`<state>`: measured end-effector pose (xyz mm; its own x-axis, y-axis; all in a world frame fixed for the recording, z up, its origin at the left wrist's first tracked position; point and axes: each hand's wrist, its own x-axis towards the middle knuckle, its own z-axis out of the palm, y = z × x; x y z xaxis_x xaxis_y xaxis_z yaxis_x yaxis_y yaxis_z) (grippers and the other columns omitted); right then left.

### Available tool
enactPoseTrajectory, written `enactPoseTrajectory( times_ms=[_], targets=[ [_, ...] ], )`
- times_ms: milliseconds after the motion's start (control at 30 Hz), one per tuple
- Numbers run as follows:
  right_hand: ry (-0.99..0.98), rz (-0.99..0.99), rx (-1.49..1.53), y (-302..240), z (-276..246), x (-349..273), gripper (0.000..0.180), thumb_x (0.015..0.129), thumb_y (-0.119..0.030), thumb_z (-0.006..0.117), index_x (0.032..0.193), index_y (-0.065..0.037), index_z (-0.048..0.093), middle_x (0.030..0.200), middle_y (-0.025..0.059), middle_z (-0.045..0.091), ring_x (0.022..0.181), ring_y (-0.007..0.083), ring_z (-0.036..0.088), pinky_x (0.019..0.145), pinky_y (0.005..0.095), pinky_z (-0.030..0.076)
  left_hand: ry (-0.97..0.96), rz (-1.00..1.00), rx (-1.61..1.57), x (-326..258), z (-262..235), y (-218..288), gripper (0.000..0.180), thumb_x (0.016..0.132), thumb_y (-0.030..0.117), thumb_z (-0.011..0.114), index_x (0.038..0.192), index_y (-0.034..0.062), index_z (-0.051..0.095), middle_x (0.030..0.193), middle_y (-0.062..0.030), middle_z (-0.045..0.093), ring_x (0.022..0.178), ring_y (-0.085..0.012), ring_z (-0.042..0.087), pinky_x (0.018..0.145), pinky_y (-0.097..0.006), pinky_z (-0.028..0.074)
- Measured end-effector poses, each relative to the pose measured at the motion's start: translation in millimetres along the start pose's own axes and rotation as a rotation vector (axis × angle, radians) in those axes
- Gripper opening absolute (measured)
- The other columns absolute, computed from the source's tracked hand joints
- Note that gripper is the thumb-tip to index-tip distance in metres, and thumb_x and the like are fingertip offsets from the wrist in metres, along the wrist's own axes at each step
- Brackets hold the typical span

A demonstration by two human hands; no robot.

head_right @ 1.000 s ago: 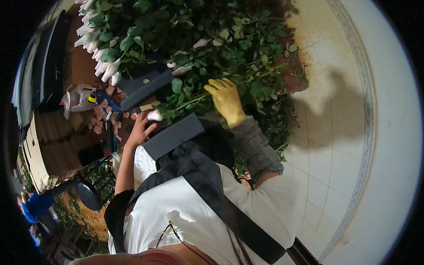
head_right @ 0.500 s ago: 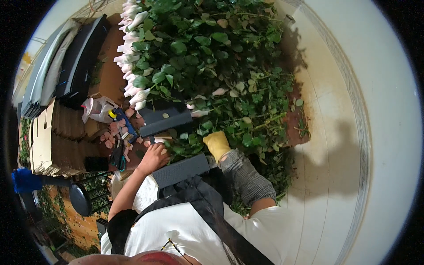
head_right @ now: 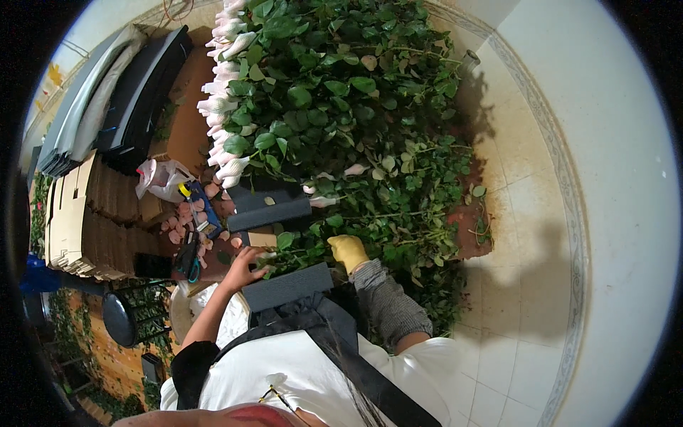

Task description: The person organizes pink roses by placing them into a black box, using their hands to pick individual stems from a large pile and tucking them into the container.

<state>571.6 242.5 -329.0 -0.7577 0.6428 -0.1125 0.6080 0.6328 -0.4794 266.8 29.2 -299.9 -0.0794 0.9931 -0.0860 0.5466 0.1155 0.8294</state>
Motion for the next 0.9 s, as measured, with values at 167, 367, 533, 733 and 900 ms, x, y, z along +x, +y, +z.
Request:
enactPoseTrajectory(
  times_ms=[167, 367, 533, 733, 900],
  targets=[
    [-0.550, 0.088, 0.247, -10, -72, 11, 0.056, 0.095, -0.029, 0.067, 0.143, -0.002, 0.056, 0.140, 0.0195, 0.063, 0.126, 0.0324, 0.062, 0.104, 0.0397, 0.051, -0.125, 0.068, 0.051, 13, -15, -6, 0.038, 0.092, 0.017, 0.077, 0.126, 0.0051, 0.068, 0.121, -0.0168, 0.061, 0.109, -0.0369, 0.062, 0.092, -0.046, 0.053],
    [-0.124, -0.102, 0.205, -61, -204, 61, 0.048, 0.098, -0.026, 0.065, 0.143, -0.009, 0.056, 0.133, 0.0152, 0.068, 0.118, 0.0289, 0.067, 0.099, 0.0380, 0.054, 0.133, 0.074, 0.186, 24, 11, -3, 0.039, 0.080, 0.024, 0.085, 0.102, 0.0010, 0.064, 0.098, -0.0202, 0.057, 0.094, -0.0428, 0.058, 0.080, -0.049, 0.050],
    [0.450, -0.469, 0.230, -105, -294, 165, 0.043, 0.100, -0.015, 0.063, 0.141, -0.006, 0.059, 0.135, 0.0164, 0.067, 0.126, 0.0302, 0.063, 0.109, 0.0401, 0.049, -0.072, 0.076, -0.007, 15, -3, -5, 0.048, 0.089, 0.032, 0.080, 0.124, 0.0025, 0.063, 0.119, -0.0198, 0.056, 0.109, -0.0388, 0.058, 0.092, -0.047, 0.049],
    [0.777, 0.034, -0.780, -65, -349, 300, 0.026, 0.087, -0.016, 0.073, 0.113, -0.012, 0.072, 0.116, 0.0083, 0.070, 0.119, 0.0283, 0.060, 0.107, 0.0467, 0.043, -0.265, -0.059, -0.157, 13, -26, -12, 0.052, 0.094, 0.019, 0.073, 0.143, 0.0090, 0.058, 0.135, -0.0172, 0.057, 0.122, -0.0353, 0.058, 0.098, -0.043, 0.050],
    [0.925, -0.182, -0.850, -62, -367, 329, 0.010, 0.086, -0.016, 0.066, 0.092, -0.011, 0.073, 0.100, 0.0045, 0.072, 0.106, 0.0260, 0.064, 0.096, 0.0415, 0.047, -0.055, 0.030, 0.073, 26, -3, -4, 0.044, 0.083, 0.021, 0.080, 0.120, 0.0053, 0.063, 0.112, -0.0190, 0.055, 0.101, -0.0398, 0.057, 0.086, -0.046, 0.049]
  ],
)
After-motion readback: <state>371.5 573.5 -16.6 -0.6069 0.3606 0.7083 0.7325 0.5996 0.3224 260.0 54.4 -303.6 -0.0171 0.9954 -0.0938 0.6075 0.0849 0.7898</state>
